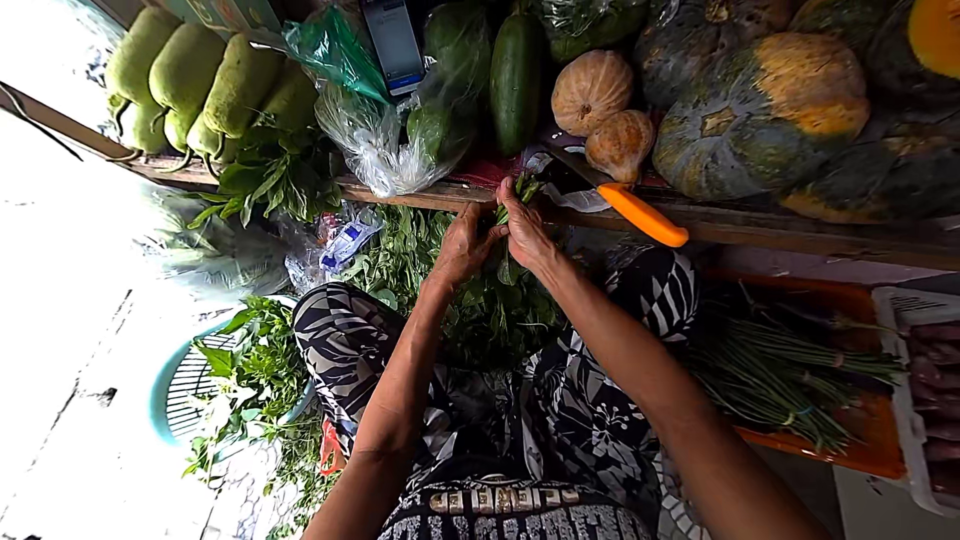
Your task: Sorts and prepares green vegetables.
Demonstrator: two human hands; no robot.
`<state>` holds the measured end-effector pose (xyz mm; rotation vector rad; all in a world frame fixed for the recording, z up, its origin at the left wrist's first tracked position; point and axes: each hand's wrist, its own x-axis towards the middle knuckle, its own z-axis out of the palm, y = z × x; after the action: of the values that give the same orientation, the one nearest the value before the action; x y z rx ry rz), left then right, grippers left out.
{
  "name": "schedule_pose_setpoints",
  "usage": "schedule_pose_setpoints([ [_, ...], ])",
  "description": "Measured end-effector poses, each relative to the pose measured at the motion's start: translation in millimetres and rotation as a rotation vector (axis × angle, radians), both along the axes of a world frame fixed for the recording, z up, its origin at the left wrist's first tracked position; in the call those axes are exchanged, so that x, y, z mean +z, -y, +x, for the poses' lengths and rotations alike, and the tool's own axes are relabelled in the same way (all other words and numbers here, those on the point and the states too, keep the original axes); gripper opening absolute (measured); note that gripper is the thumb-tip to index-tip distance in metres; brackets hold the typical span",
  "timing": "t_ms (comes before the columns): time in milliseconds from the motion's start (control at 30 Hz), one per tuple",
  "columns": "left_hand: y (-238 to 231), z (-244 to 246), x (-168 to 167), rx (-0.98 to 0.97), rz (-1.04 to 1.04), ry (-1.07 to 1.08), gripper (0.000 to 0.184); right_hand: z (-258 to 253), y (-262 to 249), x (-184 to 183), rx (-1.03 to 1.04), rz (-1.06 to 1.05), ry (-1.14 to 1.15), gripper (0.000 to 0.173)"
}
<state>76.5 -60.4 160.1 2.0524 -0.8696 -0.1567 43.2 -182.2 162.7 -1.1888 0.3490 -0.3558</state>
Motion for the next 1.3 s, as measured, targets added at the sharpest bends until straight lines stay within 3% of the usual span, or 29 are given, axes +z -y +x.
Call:
schedule_pose_setpoints([
  [100, -8, 11, 16, -0.100, -0.014, -0.150, 0.038, -2, 4, 3, 0.060, -0.054, 0.039, 0.025],
  [200, -32, 40, 9, -0.076, -0.232, -0.327, 0.028, -5, 31, 21, 0.119, -0.103, 0.162, 0.040],
  [300, -68, 61, -32, 0.337, -0.228, -0.381, 0.034, -11, 72, 42, -0.058, 0.006, 0.269, 0.044],
  [400, -84, 44, -95, 0.808, -0.149, -0.491, 0.035, -11, 94, 48, -0.319, 0.149, 0.328, 0.044],
  [433, -80, 33, -117, 0.881, -0.097, -0.551, 0.035, -12, 94, 49, -0.359, 0.166, 0.321, 0.044],
  [500, -66, 6, -157, 0.826, 0.034, -0.657, 0.033, -13, 90, 48, -0.359, 0.135, 0.323, 0.044],
  [567, -53, -21, -183, 0.615, 0.177, -0.665, 0.032, -13, 85, 46, -0.304, 0.063, 0.348, 0.042],
  [667, -37, -43, -200, 0.316, 0.456, -0.441, 0.035, -13, 86, 42, -0.249, -0.021, 0.368, 0.042],
  [767, -32, -40, -203, 0.366, 0.625, -0.244, 0.046, -13, 89, 41, -0.282, -0.049, 0.345, 0.038],
  [833, -35, -27, -201, 0.494, 0.697, -0.330, 0.056, -15, 91, 45, -0.337, -0.031, 0.325, 0.036],
  [900, -43, -15, -195, 0.627, 0.740, -0.503, 0.057, -18, 93, 48, -0.360, -0.010, 0.323, 0.037],
  [1000, -42, -10, -192, 0.752, 0.631, -0.364, 0.047, -18, 95, 50, -0.387, -0.015, 0.323, 0.039],
  [1200, 5, -6, -198, 0.271, 0.540, -0.030, 0.036, -15, 94, 51, -0.410, -0.047, 0.312, 0.040],
  [1300, 34, 16, -194, 0.202, 0.618, -0.163, 0.045, -15, 92, 53, -0.393, -0.075, 0.301, 0.040],
])
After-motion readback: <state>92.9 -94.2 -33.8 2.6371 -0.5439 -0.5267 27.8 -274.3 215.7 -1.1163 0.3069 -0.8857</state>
